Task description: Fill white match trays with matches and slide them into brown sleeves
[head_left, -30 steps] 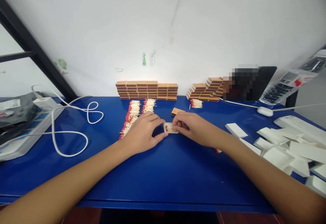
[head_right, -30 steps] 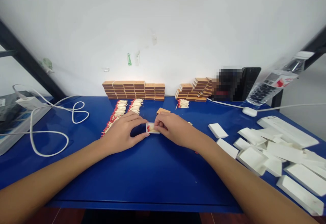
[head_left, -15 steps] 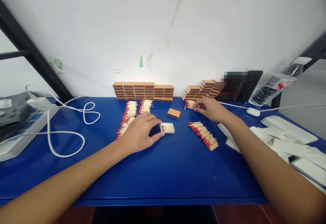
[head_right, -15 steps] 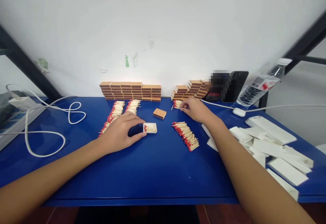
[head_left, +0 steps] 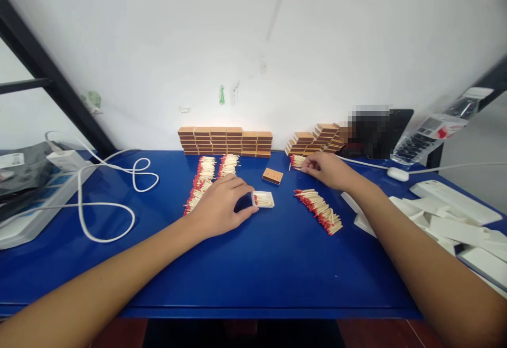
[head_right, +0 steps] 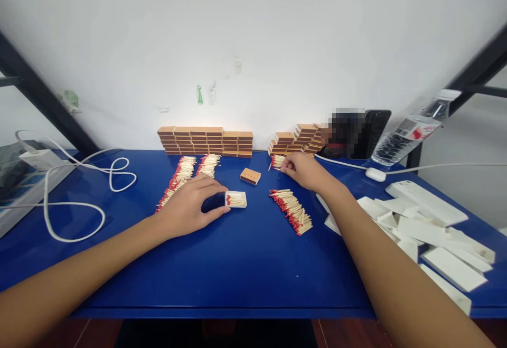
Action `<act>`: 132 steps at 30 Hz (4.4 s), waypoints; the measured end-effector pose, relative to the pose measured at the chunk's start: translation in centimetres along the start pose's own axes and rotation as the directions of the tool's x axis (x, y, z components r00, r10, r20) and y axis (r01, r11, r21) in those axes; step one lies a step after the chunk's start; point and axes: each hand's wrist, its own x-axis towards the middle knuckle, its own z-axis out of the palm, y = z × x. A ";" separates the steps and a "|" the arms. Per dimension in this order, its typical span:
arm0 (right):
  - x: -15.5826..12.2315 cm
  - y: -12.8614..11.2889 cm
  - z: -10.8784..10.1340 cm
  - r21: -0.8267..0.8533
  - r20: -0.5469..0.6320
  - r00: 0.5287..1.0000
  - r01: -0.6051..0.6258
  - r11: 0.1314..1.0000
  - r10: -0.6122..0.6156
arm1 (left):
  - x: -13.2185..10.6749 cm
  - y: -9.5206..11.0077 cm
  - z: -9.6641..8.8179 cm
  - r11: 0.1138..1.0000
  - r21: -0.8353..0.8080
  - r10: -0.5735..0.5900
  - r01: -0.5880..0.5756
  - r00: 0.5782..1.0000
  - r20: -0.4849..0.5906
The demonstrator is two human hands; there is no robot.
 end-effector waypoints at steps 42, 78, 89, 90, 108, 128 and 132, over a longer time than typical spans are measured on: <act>-3.9 -11.7 1.1 0.360 0.129 0.952 0.217 0.907 -0.278 | 0.0 0.0 0.1 1.000 -0.022 0.014 -0.014 1.000 0.000; -4.7 -12.5 0.3 0.307 0.141 0.955 0.210 0.928 -0.263 | 0.0 0.1 0.2 1.000 -0.018 0.019 -0.019 1.000 -0.002; -3.4 -10.9 1.7 0.170 0.065 0.981 0.171 0.970 -0.185 | -0.1 0.3 0.1 0.997 -0.069 0.039 -0.038 0.999 0.013; -3.4 -10.8 1.8 0.169 0.091 0.977 0.177 0.969 -0.194 | -0.1 0.3 0.1 0.996 -0.075 0.047 -0.046 0.999 0.012; -4.8 -12.5 0.7 0.291 0.132 0.939 0.269 0.918 -0.317 | -0.1 0.1 0.1 0.998 -0.048 0.037 -0.037 0.999 0.001; -4.6 -12.4 0.9 0.197 0.175 0.947 0.235 0.952 -0.270 | 0.0 0.3 -0.1 0.998 -0.055 0.042 -0.041 0.999 0.028; -4.7 -12.4 1.0 0.194 0.131 0.944 0.275 0.942 -0.303 | 0.0 0.2 0.0 0.998 -0.053 0.037 -0.035 0.999 0.034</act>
